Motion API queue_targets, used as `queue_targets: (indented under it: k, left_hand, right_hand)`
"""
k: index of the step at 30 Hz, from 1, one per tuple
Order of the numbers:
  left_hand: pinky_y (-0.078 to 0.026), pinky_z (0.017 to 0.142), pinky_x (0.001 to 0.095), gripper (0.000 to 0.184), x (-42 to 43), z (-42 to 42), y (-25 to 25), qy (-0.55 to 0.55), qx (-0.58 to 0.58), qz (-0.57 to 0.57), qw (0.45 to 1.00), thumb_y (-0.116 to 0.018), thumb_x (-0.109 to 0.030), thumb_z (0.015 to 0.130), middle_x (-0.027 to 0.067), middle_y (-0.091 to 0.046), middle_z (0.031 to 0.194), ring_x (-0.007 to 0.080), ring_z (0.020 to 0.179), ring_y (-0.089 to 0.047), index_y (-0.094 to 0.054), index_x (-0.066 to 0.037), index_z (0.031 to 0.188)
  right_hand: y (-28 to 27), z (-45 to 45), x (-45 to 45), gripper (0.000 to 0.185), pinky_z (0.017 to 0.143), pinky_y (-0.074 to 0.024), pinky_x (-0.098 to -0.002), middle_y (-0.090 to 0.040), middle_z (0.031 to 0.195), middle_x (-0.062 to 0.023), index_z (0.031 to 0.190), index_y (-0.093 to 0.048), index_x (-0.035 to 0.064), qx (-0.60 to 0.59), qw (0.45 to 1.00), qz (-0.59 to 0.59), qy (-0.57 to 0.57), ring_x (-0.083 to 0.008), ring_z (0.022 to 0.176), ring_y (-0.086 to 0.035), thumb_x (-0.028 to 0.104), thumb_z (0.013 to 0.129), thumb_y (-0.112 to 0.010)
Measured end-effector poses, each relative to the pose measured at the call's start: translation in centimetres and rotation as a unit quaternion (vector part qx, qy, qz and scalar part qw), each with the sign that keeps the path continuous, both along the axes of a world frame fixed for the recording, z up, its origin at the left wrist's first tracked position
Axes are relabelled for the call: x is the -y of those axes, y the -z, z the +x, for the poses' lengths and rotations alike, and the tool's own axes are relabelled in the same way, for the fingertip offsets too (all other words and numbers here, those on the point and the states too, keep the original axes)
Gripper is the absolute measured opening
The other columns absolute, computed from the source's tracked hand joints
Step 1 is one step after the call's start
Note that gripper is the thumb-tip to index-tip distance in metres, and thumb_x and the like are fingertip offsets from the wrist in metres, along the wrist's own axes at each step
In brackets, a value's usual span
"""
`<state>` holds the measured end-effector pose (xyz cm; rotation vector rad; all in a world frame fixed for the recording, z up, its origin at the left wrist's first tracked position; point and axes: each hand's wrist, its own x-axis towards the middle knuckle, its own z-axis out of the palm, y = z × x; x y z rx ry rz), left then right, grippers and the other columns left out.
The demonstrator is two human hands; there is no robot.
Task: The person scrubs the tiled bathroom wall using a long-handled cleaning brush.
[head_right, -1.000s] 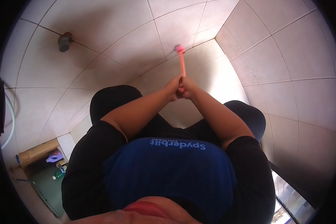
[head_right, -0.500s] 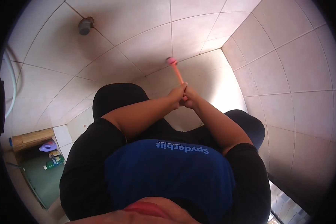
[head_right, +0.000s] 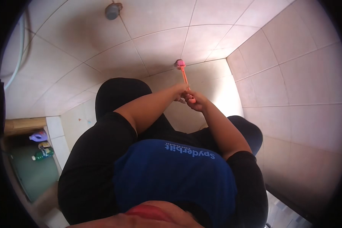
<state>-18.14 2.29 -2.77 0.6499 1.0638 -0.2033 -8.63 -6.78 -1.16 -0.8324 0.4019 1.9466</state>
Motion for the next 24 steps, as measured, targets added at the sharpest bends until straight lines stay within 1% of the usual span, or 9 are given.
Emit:
queue_targets:
  k: [3, 5, 9, 12, 13, 16, 18, 20, 24]
  left_hand:
    - [-0.042, 0.065, 0.0431, 0.018, 0.8, 0.8, 0.3, 0.049, 0.028, 0.070, 0.996, -0.049, -0.026, 0.079, 0.0026, -0.053, 0.068, 0.0162, 0.063, -0.052, -0.055, -0.009, 0.082]
    - [-0.036, 0.079, 0.0448, 0.020, 1.9, 1.7, -0.4, -0.023, 0.028, 0.040, 0.999, -0.052, -0.028, 0.078, 0.0013, -0.055, 0.079, 0.0148, 0.073, -0.052, -0.055, -0.012, 0.090]
    - [-0.035, 0.080, 0.0425, 0.021, 3.2, 1.7, -3.2, 0.038, 0.073, 0.077, 0.994, -0.053, -0.028, 0.078, 0.0015, -0.056, 0.088, 0.0143, 0.083, -0.052, -0.056, -0.012, 0.091]
    - [-0.034, 0.081, 0.0393, 0.024, 4.3, 1.1, -6.6, 0.031, 0.196, 0.102, 0.975, -0.053, -0.030, 0.078, 0.0002, -0.058, 0.094, 0.0126, 0.095, -0.051, -0.056, -0.011, 0.093]
    - [-0.034, 0.081, 0.0393, 0.024, 4.0, 1.1, -6.1, 0.030, 0.197, 0.099, 0.975, -0.053, -0.030, 0.078, 0.0002, -0.058, 0.094, 0.0126, 0.095, -0.051, -0.056, -0.011, 0.093]
    - [-0.035, 0.081, 0.0359, 0.022, 1.4, 0.8, -5.1, 0.031, 0.125, 0.041, 0.991, -0.052, -0.028, 0.078, 0.0014, -0.058, 0.093, 0.0138, 0.089, -0.053, -0.055, -0.011, 0.093]
    - [-0.036, 0.080, 0.0350, 0.021, -0.5, 0.3, -3.2, 0.035, 0.061, 0.023, 0.997, -0.051, -0.026, 0.077, 0.0023, -0.058, 0.092, 0.0141, 0.086, -0.054, -0.055, -0.011, 0.092]
    - [-0.036, 0.079, 0.0341, 0.021, -1.6, 0.4, -0.8, 0.041, -0.006, 0.011, 0.999, -0.051, -0.025, 0.076, 0.0032, -0.058, 0.092, 0.0144, 0.083, -0.054, -0.055, -0.011, 0.092]
    - [-0.037, 0.071, 0.0300, 0.017, -1.0, 0.0, -2.1, 0.009, 0.033, 0.010, 0.999, -0.052, -0.021, 0.074, 0.0059, -0.057, 0.089, 0.0149, 0.080, -0.053, -0.056, -0.010, 0.087]
  right_hand:
    - [-1.6, 1.5, 0.7, 0.010, 0.046, -0.0416, -0.0147, -0.047, 0.066, 0.0015, 0.084, -0.048, 0.0081, 0.048, 0.992, 0.053, -0.108, -0.0027, 0.051, -0.045, 0.018, 0.085, -0.047]
    - [-5.9, 1.0, 1.4, 0.015, 0.048, -0.0408, -0.0163, -0.048, 0.068, 0.0009, 0.090, -0.050, 0.0074, 0.243, 0.954, 0.026, -0.173, -0.0036, 0.057, -0.046, 0.021, 0.084, -0.049]
    - [-11.3, 3.3, 3.1, 0.024, 0.047, -0.0384, -0.0190, -0.050, 0.071, -0.0007, 0.096, -0.050, 0.0058, 0.293, 0.924, 0.004, -0.245, -0.0060, 0.058, -0.046, 0.024, 0.081, -0.053]
    - [-16.3, 2.3, 2.7, 0.031, 0.037, -0.0337, -0.0220, -0.048, 0.068, -0.0027, 0.096, -0.047, -0.0008, 0.500, 0.793, -0.030, -0.348, -0.0080, 0.051, -0.042, 0.023, 0.079, -0.054]
    - [-16.1, 1.8, 2.1, 0.031, 0.037, -0.0337, -0.0220, -0.048, 0.068, -0.0027, 0.096, -0.047, -0.0008, 0.500, 0.792, -0.032, -0.349, -0.0080, 0.051, -0.042, 0.023, 0.079, -0.054]
    - [-12.2, 0.8, -0.1, 0.027, 0.034, -0.0310, -0.0233, -0.048, 0.066, -0.0036, 0.090, -0.049, -0.0003, 0.631, 0.661, -0.052, -0.403, -0.0095, 0.041, -0.038, 0.025, 0.079, -0.051]
    - [-8.1, -0.2, -1.8, 0.025, 0.034, -0.0315, -0.0237, -0.048, 0.062, -0.0033, 0.082, -0.052, 0.0006, 0.579, 0.725, -0.034, -0.372, -0.0097, 0.043, -0.040, 0.025, 0.077, -0.053]
    - [-3.8, -1.3, -2.9, 0.025, 0.037, -0.0343, -0.0246, -0.048, 0.059, -0.0030, 0.081, -0.055, 0.0005, 0.590, 0.710, -0.014, -0.385, -0.0113, 0.044, -0.043, 0.025, 0.076, -0.056]
    - [-7.7, -1.7, -3.3, 0.035, 0.040, -0.0356, -0.0254, -0.051, 0.061, -0.0037, 0.101, -0.054, 0.0004, 0.623, 0.663, -0.006, -0.414, -0.0113, 0.046, -0.043, 0.025, 0.076, -0.057]
